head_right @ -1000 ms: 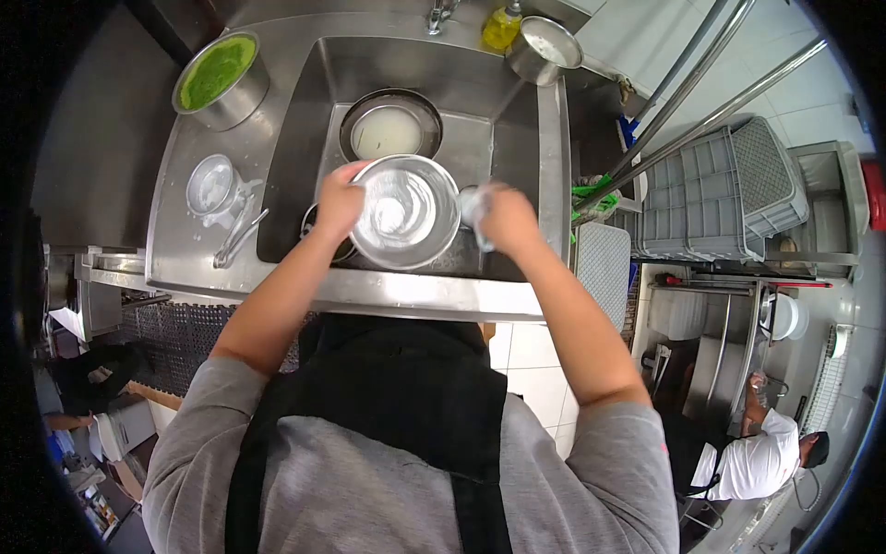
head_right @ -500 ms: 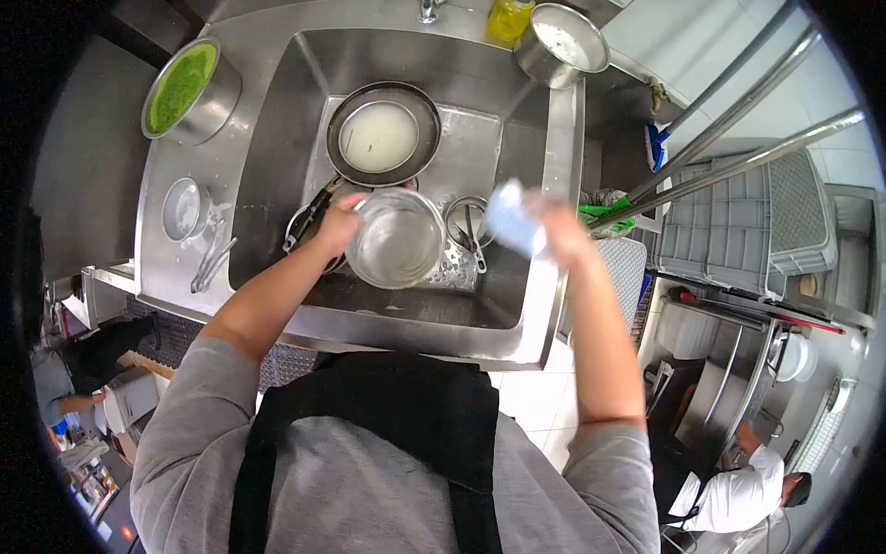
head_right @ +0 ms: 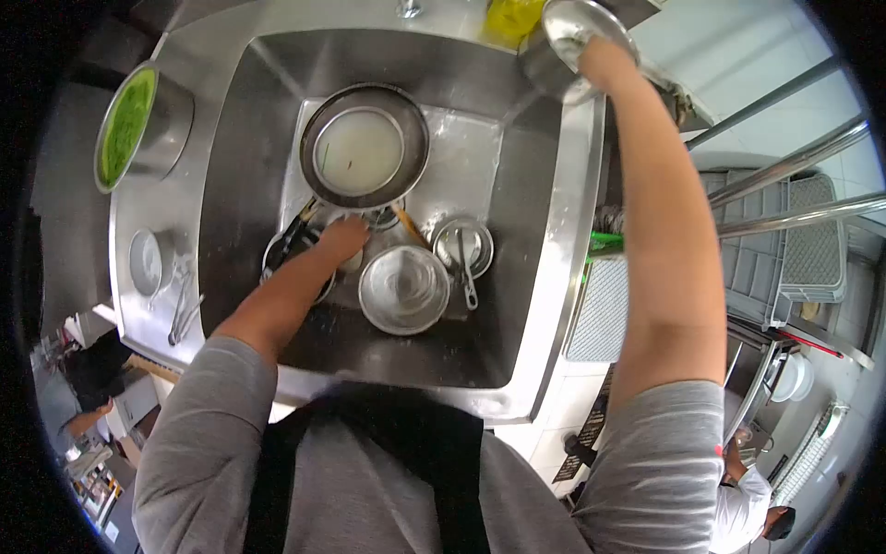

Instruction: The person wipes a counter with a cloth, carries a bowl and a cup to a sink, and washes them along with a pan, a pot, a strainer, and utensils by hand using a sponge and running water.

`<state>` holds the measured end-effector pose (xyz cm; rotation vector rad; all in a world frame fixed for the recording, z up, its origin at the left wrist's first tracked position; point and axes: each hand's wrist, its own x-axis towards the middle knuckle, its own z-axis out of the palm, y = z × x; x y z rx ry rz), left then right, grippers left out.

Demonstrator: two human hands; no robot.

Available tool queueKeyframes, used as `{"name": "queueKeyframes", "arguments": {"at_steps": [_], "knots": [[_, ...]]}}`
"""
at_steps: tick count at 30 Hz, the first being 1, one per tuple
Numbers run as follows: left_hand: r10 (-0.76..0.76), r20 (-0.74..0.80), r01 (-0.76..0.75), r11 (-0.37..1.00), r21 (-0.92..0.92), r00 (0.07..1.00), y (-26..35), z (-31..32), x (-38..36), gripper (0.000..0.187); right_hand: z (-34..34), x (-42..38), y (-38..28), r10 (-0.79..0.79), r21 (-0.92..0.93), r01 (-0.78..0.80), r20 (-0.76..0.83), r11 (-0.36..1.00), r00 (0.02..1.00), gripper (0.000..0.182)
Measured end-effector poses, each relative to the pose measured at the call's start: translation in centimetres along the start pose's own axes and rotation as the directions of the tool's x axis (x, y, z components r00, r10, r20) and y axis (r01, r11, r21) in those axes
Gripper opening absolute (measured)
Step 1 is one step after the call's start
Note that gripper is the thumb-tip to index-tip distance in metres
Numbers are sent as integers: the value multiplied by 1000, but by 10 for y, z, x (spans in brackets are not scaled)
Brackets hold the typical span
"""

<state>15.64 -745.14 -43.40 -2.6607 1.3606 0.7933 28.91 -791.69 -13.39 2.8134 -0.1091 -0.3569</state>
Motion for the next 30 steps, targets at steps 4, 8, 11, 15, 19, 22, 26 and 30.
{"name": "queueKeyframes", "arguments": {"at_steps": [4, 8, 11, 15, 19, 22, 26, 30], "knots": [[-167, -76, 166, 986, -21, 983, -1, 23, 18, 27, 1, 16, 2, 0, -56, 11, 189, 998, 982, 41], [-34, -24, 32, 996, -82, 999, 4, 19, 25, 32, 16, 34, 6, -2, 109, -23, 225, 994, 974, 44], [53, -10, -53, 997, -51, 999, 10, 8, 12, 32, -14, 11, -8, 320, 118, -328, 88, 937, 943, 42], [299, 8, -282, 894, 348, 954, 14, 0, -13, 19, -53, -15, -16, 472, 315, -422, -102, 850, 876, 42], [356, 252, -401, 902, 160, 900, 17, -85, -58, 20, -38, -46, 1, 644, 787, -270, -200, 554, 738, 42], [1, 294, -64, 977, 202, 956, 21, -156, -98, 18, -31, -118, -37, 565, 934, 94, 127, -345, 815, 45], [-159, 144, 206, 884, -421, 977, 35, -201, -133, 25, 52, -205, -151, 157, 760, 6, 126, -650, 980, 54], [20, 183, 182, -242, -953, 983, 94, -203, -149, 29, 14, -267, -283, 2, 755, 364, -435, 546, 900, 50]]}}
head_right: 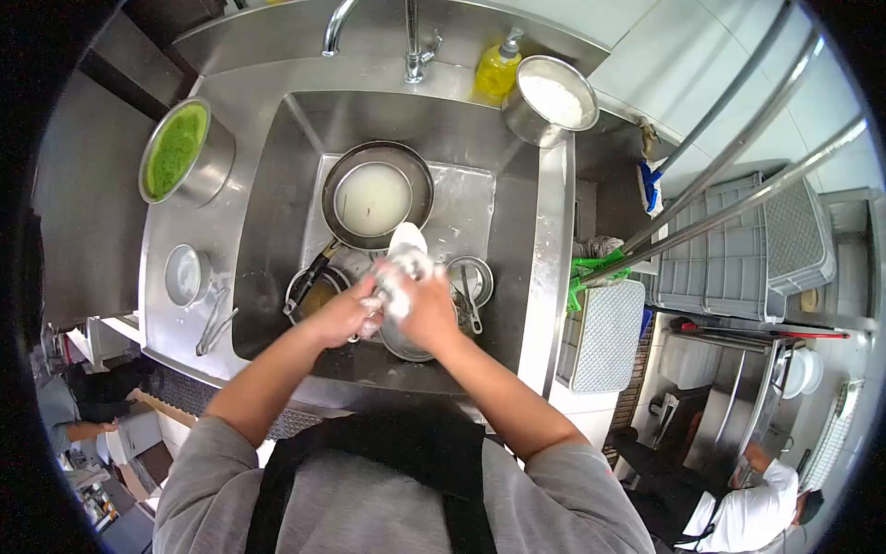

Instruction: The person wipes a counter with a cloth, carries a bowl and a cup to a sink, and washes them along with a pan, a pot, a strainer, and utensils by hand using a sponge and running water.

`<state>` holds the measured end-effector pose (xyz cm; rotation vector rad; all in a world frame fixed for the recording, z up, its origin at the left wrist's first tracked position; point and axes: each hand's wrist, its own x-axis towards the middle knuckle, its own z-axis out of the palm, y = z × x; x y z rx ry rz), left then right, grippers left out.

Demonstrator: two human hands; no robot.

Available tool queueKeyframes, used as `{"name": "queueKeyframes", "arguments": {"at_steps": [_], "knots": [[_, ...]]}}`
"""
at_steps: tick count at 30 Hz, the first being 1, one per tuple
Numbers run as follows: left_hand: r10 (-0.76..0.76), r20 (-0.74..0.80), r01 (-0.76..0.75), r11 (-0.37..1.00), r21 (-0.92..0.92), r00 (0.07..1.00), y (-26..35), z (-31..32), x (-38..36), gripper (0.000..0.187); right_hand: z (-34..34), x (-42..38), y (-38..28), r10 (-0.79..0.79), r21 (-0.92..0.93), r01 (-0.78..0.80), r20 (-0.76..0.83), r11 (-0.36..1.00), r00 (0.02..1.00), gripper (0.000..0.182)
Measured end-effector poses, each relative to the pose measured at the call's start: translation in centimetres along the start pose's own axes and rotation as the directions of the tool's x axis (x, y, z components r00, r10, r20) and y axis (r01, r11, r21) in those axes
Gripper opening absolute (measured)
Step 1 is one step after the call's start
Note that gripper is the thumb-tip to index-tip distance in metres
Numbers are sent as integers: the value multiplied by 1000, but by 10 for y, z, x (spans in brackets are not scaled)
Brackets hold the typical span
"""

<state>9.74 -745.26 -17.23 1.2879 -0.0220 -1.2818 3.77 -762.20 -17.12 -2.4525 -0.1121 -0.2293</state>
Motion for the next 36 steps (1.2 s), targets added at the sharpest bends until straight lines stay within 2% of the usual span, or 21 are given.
{"name": "queueKeyframes", "arguments": {"at_steps": [3, 5, 7, 9, 11, 13, 15, 17, 19, 21, 22, 23, 25, 27, 28, 29, 31, 32, 34, 35, 36], "knots": [[-50, -55, 41, 986, -161, 997, -11, 26, -14, 32, 0, 14, 33, 482, 209, -493, 103, 845, 870, 41], [4, -41, -9, 992, -123, 999, -14, 37, -28, 33, -1, 7, 23, 405, 119, -394, -81, 911, 911, 37], [40, -67, -47, 994, -103, 997, -12, 42, -39, 30, -4, -14, -13, -290, -166, 259, -201, 951, 935, 37], [38, -55, -41, 998, -48, 998, -21, 41, -45, 26, -17, -6, -5, -303, -145, 280, -178, 949, 936, 37], [53, -59, -54, 999, -8, 997, -22, 40, -51, 24, -16, 11, 25, 302, 282, -259, -119, 924, 946, 36], [42, -11, -41, 999, 22, 999, -17, 39, -58, 25, -42, 13, -24, 118, 212, -53, -306, 976, 945, 29], [54, -2, -54, 998, 46, 999, -16, 47, -65, 17, -49, 8, -39, -460, -179, 440, -89, 880, 883, 25], [571, 66, -448, 561, 696, 819, -30, 52, -56, 18, -58, 16, -40, -483, -260, 445, -102, 857, 870, 23], [569, -33, -356, 558, 749, 822, -17, 65, -67, 33, -69, 30, -42, 98, -179, -75, 123, 981, 988, 26], [397, -117, -139, 560, 817, 910, 5, 63, -71, 47, -59, 33, -19, 339, 339, -305, -45, 890, 940, 27], [392, -143, -91, 521, 849, 909, -12, 41, -50, 57, -37, 35, 13, 596, 596, -475, -7, 647, 803, 24], [397, -146, -70, 480, 874, 906, -15, 28, -43, 52, -30, 34, 23, 656, 924, -301, 78, 234, 751, 19], [394, -168, -83, 546, 834, 904, -12, 20, -44, 37, -53, 22, 13, 735, 890, -374, 68, 260, 674, 13], [361, -194, -93, 643, 760, 912, -8, 28, -47, 27, -27, 10, 10, 143, 173, -59, -524, 983, 840, 15], [322, -221, -100, 741, 664, 920, -5, 35, -50, 21, -49, -2, -34, -23, 7, 27, -356, 1000, 934, 22], [318, -208, -99, 730, 676, 925, -6, 40, -51, 21, -46, -14, -63, 80, -203, -153, -328, 967, 941, 24], [277, -139, -170, 840, 514, 951, 1, 55, -62, 23, -38, -17, -39, -284, -257, 198, -359, 946, 889, 28], [234, -114, -165, 890, 426, 966, 10, 66, -72, 26, -36, -12, -29, -278, -260, 188, -369, 947, 887, 28], [182, -112, -135, 931, 339, 977, 19, 76, -79, 24, -43, 2, -27, 201, 57, -195, -418, 979, 886, 31], [132, -112, -101, 964, 245, 985, 23, 77, -81, 22, -41, -1, -33, 205, 61, -198, -429, 978, 880, 31], [138, -107, -107, 960, 260, 985, 26, 74, -81, 22, -41, -6, -46, -60, -94, 25, -388, 995, 920, 31]]}}
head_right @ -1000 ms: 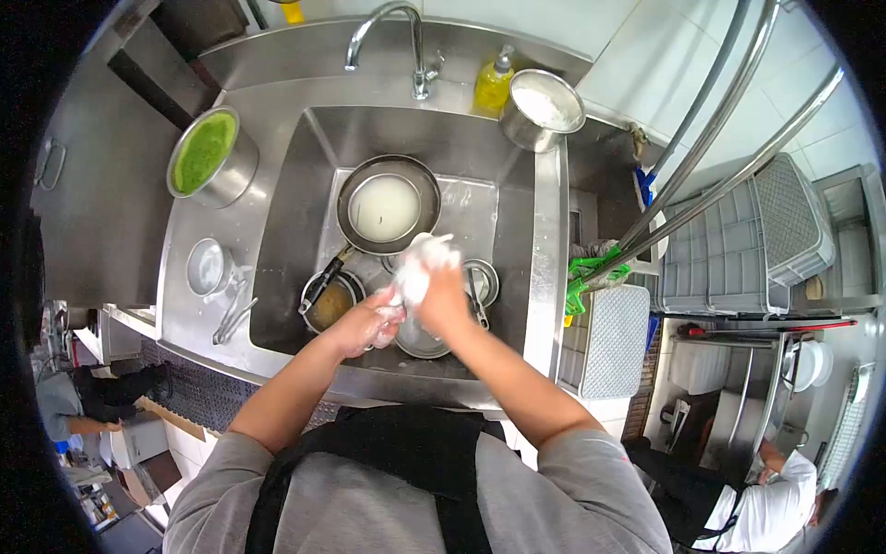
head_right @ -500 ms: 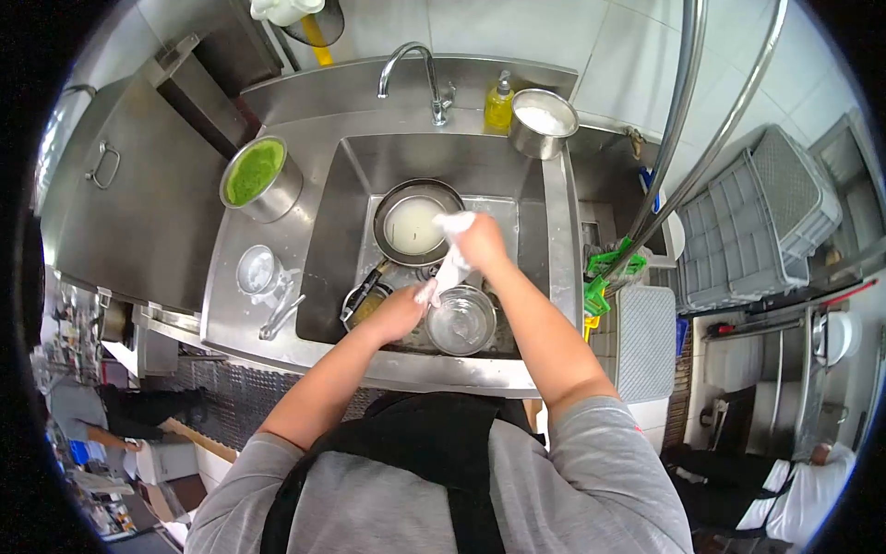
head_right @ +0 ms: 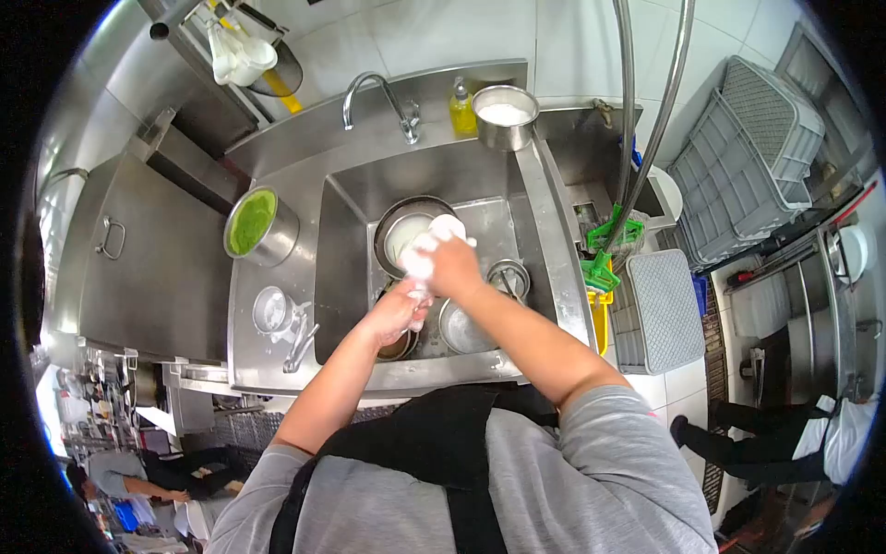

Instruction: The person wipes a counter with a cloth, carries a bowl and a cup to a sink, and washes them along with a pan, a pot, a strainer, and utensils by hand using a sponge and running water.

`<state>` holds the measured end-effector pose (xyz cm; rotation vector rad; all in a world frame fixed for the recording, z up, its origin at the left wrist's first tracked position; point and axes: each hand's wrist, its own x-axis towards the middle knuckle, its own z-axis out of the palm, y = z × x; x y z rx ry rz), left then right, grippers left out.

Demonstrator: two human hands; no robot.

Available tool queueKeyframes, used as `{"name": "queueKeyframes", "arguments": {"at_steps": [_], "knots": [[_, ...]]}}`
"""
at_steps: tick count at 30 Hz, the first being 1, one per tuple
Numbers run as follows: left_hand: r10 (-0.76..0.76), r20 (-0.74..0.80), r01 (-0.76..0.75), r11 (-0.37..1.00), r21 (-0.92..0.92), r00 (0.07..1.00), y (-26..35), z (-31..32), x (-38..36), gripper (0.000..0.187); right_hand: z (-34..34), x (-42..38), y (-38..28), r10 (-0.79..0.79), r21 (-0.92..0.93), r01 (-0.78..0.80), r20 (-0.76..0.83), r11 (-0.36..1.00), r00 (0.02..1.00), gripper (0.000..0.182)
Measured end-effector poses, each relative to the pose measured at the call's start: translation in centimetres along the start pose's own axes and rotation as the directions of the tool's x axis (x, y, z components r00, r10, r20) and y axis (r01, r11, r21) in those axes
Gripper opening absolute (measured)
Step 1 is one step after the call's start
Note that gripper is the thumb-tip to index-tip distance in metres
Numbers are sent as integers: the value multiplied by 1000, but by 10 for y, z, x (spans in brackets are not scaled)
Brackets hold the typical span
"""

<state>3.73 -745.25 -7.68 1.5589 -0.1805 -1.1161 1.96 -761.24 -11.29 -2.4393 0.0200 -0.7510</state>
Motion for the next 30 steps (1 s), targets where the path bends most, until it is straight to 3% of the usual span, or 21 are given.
{"name": "queueKeyframes", "arguments": {"at_steps": [1, 2, 3, 5, 7, 9, 11, 12, 13, 14, 15, 16, 17, 19, 21, 23, 24, 25, 26, 29, 30], "knots": [[10, 32, -9, 999, -48, 999, -2, -5, 0, 18, -3, -1, -7, -263, -46, 266, 54, 963, 963, 31], [14, 64, -8, 995, -100, 998, -6, -7, -2, 14, -2, 2, 3, -19, -41, 20, 33, 999, 999, 30], [12, 67, -6, 996, -91, 998, -5, -7, -1, 14, -7, 11, 11, -13, -41, 14, 25, 999, 1000, 30], [32, 56, -26, 994, -108, 998, -3, -4, 1, 6, -20, 30, 23, 246, 41, -247, 26, 968, 969, 26], [63, 42, -65, 997, 35, 997, 6, -8, -1, 6, -6, 27, -5, -200, -98, 203, 41, 974, 979, 28], [88, 32, -92, 982, 164, 996, 10, -5, -6, 7, 4, 21, -5, -462, -196, 464, 59, 864, 885, 20], [129, -13, -125, 976, 179, 992, 13, 1, -12, 13, -28, 51, -3, -200, -275, 248, 193, 929, 961, 17], [180, -45, -163, 953, 256, 983, 10, 3, -9, 22, -44, 65, -11, 12, -239, 27, 160, 971, 987, 23], [179, -49, -161, 954, 251, 983, 6, 4, -7, 22, -35, 70, 4, 9, -238, 30, 165, 971, 986, 23], [132, -63, -118, 976, 184, 989, 3, 5, -4, 24, -21, 73, 24, 294, 162, -342, 259, 926, 920, 31], [86, -72, -78, 990, 114, 994, 1, 5, -1, 27, -22, 77, 24, 476, 467, -651, 447, 599, 758, 38], [117, -73, -104, 983, 152, 990, -3, 4, 0, 34, -19, 67, 19, 508, 706, -649, 463, 285, 726, 40], [115, -72, -104, 984, 143, 991, -6, 3, 3, 34, -16, 57, 15, 509, 699, -654, 467, 288, 723, 40], [-18, -146, 7, 997, -74, 989, -10, 3, 5, 36, -14, 35, -7, 584, 763, -592, 613, -261, 533, 35], [88, -260, -110, 991, -73, 962, -49, -9, 44, 36, 27, 0, -9, 442, 747, -583, 662, -320, 605, 35], [54, -298, -151, 938, -311, 953, -33, 2, 43, 30, 26, -2, -35, 505, 719, -619, 680, -315, 532, 28], [46, -298, -145, 937, -319, 953, -25, 7, 42, 30, 37, -6, -32, 520, 784, -546, 611, -294, 597, 27], [57, -296, -203, 847, -492, 953, -20, 10, 41, 26, 41, -9, -31, 536, 841, -465, 536, -275, 653, 26], [63, -296, -248, 724, -644, 953, -17, 13, 41, 23, 44, -11, -26, 557, 819, -543, 542, -184, 629, 26], [133, -449, -385, 753, -534, 884, -29, -4, 69, 22, 52, -24, -33, 553, 778, -580, 602, -242, 576, 27], [127, -429, -364, 765, -532, 894, -24, -10, 69, 21, 36, -25, -47, 588, 701, -688, 641, -187, 493, 31]]}}
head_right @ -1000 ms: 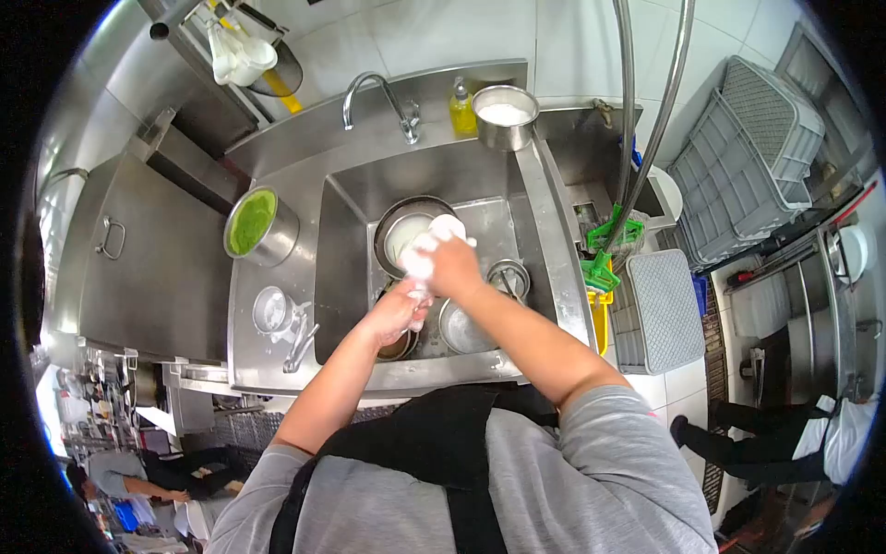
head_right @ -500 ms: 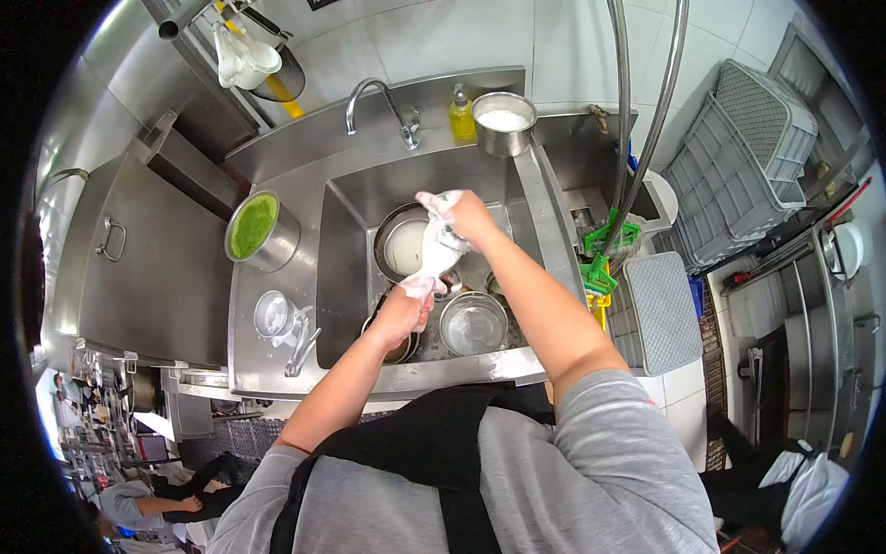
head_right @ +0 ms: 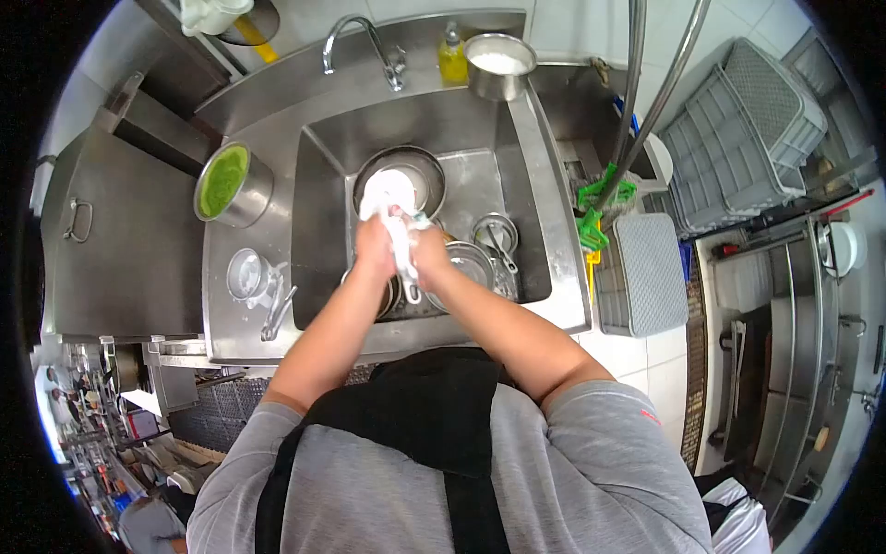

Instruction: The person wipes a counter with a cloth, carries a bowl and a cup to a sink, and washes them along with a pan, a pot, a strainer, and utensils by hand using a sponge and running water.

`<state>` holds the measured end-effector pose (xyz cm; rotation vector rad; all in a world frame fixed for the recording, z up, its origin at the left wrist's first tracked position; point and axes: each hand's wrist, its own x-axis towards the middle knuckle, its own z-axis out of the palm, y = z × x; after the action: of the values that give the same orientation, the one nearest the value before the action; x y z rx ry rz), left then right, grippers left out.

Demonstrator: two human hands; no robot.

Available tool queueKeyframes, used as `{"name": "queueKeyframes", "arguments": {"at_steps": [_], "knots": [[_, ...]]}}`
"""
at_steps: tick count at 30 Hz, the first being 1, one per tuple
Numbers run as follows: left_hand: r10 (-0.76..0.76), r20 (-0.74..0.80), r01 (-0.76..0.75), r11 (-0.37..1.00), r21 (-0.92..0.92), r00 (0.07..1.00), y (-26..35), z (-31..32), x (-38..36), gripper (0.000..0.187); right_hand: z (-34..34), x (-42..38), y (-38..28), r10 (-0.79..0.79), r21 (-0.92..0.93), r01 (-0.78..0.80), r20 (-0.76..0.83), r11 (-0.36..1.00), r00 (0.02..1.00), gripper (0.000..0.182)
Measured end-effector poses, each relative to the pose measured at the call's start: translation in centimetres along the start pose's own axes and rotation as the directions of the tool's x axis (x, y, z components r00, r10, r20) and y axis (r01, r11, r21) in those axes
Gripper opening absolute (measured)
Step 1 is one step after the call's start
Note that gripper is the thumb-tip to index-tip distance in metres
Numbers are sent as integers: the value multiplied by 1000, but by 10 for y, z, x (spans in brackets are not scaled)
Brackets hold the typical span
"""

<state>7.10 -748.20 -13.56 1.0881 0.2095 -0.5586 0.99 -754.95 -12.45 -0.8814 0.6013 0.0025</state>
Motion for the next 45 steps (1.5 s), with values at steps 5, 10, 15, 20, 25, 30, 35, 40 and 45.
{"name": "queueKeyframes", "arguments": {"at_steps": [5, 10, 15, 20, 25, 30, 35, 40, 45], "knots": [[104, 24, -103, 994, -24, 994, 38, -15, 37, 32, -7, -41, 10, -94, -575, 122, 78, 809, 992, 22], [57, 208, -185, 715, 675, 976, -23, -48, 62, 34, -30, 13, 3, 46, 285, -52, 26, 957, 999, 30], [335, 454, -536, 216, 816, 826, -69, -26, 23, 31, -46, 39, 6, -135, 81, 152, -183, 985, 974, 30], [-107, 361, -296, 385, 874, 926, -61, -25, -18, 22, -74, 63, -3, -505, -648, 226, -283, 728, 815, 33], [49, 805, -799, 171, 577, 592, -67, -52, 0, 24, -52, 39, 0, -545, -806, 589, 524, -67, 655, 42], [-461, 401, -429, 48, 902, 792, -87, -52, 18, 24, -110, 82, 12, -241, -986, -101, -131, 136, 961, 61], [-618, 385, -557, -106, 824, 686, -167, -121, 76, 19, -170, 75, 10, -205, -863, -151, -278, 482, 938, 53], [-372, 439, -540, -232, 809, 818, -153, -77, 135, 15, -205, 23, 7, 197, -329, -202, -49, 923, 979, 31], [-208, 571, -599, -432, 675, 794, -207, -74, 209, 23, -200, -21, -5, 162, -342, -165, -37, 925, 986, 63]]}}
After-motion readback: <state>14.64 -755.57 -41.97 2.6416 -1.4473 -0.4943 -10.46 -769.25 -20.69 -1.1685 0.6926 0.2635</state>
